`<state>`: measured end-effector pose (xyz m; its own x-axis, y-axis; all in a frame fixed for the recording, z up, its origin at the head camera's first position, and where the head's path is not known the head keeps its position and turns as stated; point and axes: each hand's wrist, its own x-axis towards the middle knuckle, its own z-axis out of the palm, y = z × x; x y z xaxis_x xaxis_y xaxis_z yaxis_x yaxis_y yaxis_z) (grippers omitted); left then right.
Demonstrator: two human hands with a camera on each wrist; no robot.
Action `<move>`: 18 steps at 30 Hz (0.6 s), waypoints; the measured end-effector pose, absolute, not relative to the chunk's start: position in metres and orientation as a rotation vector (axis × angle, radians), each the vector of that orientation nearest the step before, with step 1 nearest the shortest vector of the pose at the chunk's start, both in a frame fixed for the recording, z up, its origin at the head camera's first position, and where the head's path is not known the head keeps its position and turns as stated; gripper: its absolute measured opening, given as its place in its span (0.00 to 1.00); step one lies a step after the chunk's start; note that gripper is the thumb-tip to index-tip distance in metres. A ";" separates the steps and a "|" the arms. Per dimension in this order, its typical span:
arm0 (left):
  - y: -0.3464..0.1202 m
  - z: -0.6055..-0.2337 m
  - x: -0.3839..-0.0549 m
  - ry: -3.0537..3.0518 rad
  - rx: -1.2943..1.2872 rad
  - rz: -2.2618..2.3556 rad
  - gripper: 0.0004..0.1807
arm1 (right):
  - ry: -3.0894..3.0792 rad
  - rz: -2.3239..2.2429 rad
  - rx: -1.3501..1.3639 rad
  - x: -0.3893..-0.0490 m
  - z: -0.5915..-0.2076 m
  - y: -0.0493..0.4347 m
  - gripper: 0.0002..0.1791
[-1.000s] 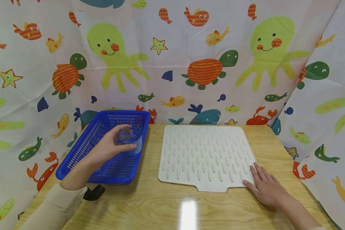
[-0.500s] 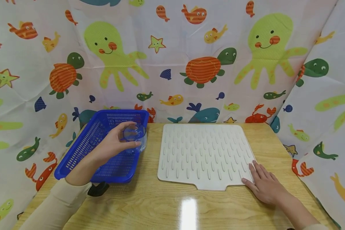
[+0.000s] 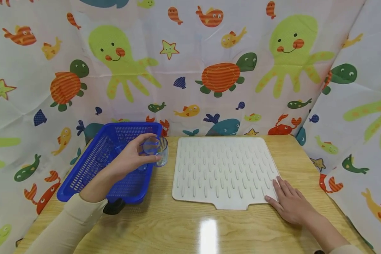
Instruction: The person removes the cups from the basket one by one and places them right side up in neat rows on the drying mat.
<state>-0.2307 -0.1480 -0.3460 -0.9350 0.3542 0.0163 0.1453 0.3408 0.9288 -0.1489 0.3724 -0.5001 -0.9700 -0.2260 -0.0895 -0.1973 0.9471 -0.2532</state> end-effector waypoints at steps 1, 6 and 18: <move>-0.146 -0.346 -0.231 2.414 0.458 1.641 0.41 | 2.990 -0.368 -0.329 -0.149 -0.500 0.372 0.45; -0.140 -0.345 -0.233 2.417 0.475 1.640 0.43 | 2.995 -0.350 -0.329 -0.148 -0.502 0.372 0.45; -0.125 -0.341 -0.242 2.404 0.500 1.618 0.45 | 3.004 -0.335 -0.331 -0.150 -0.502 0.373 0.45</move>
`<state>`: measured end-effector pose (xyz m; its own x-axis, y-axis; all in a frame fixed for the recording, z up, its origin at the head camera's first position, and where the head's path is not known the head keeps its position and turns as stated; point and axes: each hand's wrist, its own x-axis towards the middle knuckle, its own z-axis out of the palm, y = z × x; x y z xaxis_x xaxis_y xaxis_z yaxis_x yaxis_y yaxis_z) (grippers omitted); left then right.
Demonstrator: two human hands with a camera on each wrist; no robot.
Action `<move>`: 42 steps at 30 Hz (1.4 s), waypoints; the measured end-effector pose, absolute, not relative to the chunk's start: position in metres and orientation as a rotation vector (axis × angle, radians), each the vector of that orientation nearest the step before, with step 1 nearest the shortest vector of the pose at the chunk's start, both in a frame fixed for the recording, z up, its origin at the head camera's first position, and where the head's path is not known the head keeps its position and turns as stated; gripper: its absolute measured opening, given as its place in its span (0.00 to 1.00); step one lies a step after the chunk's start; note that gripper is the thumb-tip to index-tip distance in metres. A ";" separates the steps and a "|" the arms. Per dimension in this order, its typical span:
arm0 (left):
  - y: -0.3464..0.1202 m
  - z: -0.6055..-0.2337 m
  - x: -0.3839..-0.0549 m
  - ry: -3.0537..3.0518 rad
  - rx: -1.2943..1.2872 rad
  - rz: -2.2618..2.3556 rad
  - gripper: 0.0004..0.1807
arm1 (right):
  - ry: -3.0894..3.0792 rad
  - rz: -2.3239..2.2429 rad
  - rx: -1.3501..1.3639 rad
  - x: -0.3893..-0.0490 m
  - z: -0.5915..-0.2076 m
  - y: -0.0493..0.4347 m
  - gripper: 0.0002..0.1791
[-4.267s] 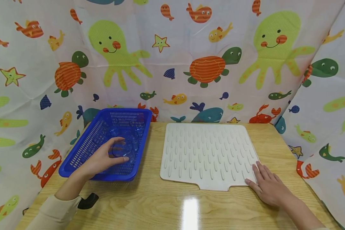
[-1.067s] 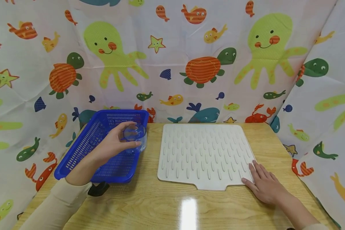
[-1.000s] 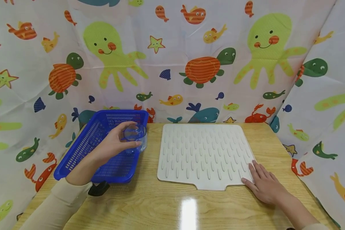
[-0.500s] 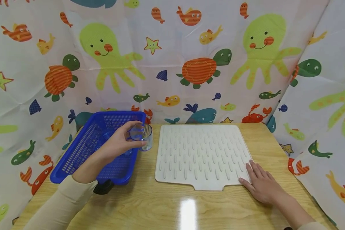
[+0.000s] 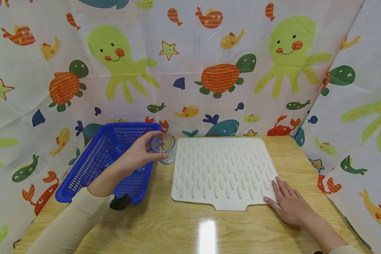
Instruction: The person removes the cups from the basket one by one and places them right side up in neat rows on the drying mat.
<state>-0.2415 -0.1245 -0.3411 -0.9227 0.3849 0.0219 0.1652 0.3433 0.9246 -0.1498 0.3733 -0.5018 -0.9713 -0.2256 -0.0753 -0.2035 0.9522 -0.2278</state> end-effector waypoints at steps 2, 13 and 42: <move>-0.122 -0.340 -0.242 2.404 0.499 1.609 0.44 | 3.004 -0.329 -0.329 -0.150 -0.501 0.373 0.45; -0.102 -0.342 -0.248 2.474 0.428 1.530 0.45 | 2.993 -0.338 -0.326 -0.148 -0.499 0.371 0.45; -0.055 -0.330 -0.264 2.451 0.439 1.499 0.43 | 2.985 -0.336 -0.318 -0.149 -0.496 0.372 0.46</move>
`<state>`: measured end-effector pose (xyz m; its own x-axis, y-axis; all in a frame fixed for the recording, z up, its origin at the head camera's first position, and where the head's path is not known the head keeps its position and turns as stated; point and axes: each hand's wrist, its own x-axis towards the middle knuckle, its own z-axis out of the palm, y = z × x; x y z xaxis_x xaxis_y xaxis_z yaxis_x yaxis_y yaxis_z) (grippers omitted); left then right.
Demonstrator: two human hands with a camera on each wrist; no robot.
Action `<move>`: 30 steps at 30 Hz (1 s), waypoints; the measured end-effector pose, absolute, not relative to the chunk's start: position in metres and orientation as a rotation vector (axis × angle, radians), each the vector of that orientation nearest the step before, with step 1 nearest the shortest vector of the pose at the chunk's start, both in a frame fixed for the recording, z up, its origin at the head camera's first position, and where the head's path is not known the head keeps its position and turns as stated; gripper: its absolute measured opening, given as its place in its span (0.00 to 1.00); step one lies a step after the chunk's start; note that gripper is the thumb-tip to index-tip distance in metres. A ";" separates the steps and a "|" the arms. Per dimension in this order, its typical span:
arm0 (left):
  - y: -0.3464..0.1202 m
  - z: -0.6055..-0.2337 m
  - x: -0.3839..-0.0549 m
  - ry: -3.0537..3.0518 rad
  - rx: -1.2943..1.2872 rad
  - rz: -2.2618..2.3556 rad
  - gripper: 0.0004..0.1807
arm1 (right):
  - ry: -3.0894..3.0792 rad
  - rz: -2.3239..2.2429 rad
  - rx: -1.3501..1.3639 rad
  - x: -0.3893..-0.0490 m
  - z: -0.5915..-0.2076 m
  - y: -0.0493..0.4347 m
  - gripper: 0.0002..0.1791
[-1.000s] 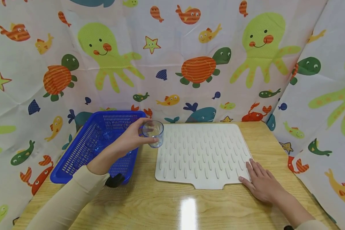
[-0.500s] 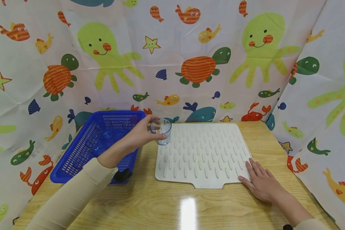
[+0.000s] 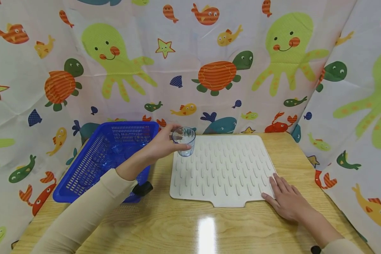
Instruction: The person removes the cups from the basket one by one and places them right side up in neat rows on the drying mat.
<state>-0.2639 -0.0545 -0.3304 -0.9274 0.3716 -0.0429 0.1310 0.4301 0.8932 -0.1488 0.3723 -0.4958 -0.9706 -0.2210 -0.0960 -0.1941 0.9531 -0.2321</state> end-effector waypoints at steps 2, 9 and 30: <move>-0.052 -0.330 -0.265 2.449 0.431 1.505 0.43 | 2.985 -0.340 -0.320 -0.149 -0.495 0.372 0.46; -0.046 -0.329 -0.269 2.452 0.439 1.511 0.44 | 2.981 -0.355 -0.327 -0.148 -0.493 0.372 0.46; -0.018 -0.329 -0.281 2.395 0.456 1.580 0.47 | 2.986 -0.345 -0.332 -0.149 -0.493 0.374 0.46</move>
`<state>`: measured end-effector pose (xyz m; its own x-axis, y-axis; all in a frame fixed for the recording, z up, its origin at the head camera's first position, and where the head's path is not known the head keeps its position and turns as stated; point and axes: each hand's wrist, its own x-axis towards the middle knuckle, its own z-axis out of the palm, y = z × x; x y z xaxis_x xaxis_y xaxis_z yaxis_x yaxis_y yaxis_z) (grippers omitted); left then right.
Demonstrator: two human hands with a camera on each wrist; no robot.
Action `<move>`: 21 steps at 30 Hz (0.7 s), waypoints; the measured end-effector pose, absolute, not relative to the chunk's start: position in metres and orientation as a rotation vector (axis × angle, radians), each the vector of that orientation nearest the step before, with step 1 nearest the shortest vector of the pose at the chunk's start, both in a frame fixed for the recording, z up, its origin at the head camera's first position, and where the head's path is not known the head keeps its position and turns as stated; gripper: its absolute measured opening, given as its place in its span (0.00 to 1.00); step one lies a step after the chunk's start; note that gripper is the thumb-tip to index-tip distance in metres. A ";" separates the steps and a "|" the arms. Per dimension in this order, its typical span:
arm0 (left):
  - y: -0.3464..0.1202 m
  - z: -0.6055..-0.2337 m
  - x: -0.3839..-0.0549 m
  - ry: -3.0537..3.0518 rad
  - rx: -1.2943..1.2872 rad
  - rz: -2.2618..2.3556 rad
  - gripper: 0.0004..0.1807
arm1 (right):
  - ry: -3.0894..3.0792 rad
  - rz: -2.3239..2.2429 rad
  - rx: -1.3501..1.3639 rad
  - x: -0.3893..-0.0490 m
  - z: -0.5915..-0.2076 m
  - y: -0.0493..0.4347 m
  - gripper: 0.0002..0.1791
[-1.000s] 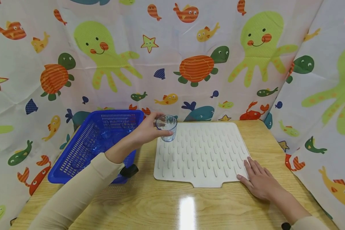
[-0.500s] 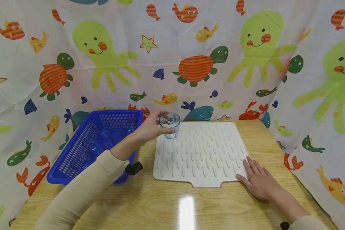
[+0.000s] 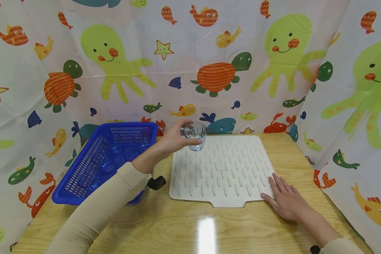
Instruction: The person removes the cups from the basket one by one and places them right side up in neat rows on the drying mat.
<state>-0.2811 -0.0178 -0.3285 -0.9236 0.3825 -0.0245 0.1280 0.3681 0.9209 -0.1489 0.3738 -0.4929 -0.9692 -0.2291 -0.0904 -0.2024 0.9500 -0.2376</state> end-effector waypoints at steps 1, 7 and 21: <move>-0.016 -0.329 -0.282 2.385 0.461 1.588 0.48 | 2.986 -0.345 -0.330 -0.149 -0.493 0.374 0.46; -0.008 -0.331 -0.288 2.386 0.479 1.581 0.49 | 2.985 -0.336 -0.322 -0.149 -0.493 0.373 0.46; 0.017 -0.345 -0.298 2.372 0.422 1.612 0.47 | 2.969 -0.364 -0.317 -0.149 -0.498 0.376 0.47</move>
